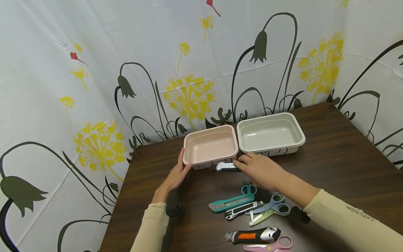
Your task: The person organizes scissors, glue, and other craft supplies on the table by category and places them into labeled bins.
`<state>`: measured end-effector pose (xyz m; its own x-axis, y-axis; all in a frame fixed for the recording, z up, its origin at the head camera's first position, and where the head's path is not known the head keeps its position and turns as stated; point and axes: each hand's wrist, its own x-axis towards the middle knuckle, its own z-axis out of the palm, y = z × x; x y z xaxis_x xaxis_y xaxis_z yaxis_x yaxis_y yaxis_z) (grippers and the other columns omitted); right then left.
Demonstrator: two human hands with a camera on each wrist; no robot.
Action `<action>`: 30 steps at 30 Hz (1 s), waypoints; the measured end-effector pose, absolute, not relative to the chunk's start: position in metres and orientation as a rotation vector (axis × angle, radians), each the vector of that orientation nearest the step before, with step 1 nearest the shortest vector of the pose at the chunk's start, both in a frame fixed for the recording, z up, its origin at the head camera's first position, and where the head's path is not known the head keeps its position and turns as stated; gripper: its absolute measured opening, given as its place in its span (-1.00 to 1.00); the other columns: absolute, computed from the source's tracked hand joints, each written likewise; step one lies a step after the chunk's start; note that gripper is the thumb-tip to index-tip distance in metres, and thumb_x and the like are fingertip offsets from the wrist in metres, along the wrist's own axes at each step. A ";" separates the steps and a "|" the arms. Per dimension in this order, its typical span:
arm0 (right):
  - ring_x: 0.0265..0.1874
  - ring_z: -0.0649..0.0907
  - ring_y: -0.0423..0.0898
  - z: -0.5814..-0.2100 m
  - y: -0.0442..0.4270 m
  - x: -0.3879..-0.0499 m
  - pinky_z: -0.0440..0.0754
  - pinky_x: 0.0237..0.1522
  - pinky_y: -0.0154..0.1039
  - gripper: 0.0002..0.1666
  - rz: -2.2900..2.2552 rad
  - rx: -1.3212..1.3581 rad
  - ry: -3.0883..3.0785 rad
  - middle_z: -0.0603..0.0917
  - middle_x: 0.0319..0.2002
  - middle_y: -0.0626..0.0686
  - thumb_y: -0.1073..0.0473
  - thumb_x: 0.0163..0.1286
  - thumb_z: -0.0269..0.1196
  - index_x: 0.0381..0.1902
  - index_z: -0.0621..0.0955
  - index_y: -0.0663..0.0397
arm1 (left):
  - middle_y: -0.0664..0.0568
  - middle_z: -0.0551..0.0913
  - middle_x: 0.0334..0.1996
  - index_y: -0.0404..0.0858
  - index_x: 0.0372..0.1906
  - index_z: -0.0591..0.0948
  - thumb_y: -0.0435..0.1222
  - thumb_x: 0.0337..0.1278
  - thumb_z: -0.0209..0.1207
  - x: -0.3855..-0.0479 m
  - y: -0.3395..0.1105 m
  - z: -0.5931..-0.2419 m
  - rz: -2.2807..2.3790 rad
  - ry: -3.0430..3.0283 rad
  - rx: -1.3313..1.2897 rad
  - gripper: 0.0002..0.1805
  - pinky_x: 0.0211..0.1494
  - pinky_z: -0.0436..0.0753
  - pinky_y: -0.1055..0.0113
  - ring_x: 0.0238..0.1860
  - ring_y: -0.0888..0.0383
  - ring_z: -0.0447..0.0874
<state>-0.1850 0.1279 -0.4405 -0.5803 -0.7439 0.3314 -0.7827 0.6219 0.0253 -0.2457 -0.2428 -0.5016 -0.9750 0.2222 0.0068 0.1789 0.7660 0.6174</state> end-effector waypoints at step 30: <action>-0.11 0.57 0.07 -0.448 0.071 -0.246 0.54 -0.15 -0.02 -0.41 0.194 1.077 -2.691 0.62 -0.13 0.12 0.40 0.20 0.26 0.23 0.51 0.10 | -0.23 0.26 0.43 0.12 0.58 -0.25 0.22 0.39 -0.10 -0.245 -0.241 -0.501 0.992 2.893 0.316 -0.12 0.27 0.33 -0.16 0.29 -0.25 0.39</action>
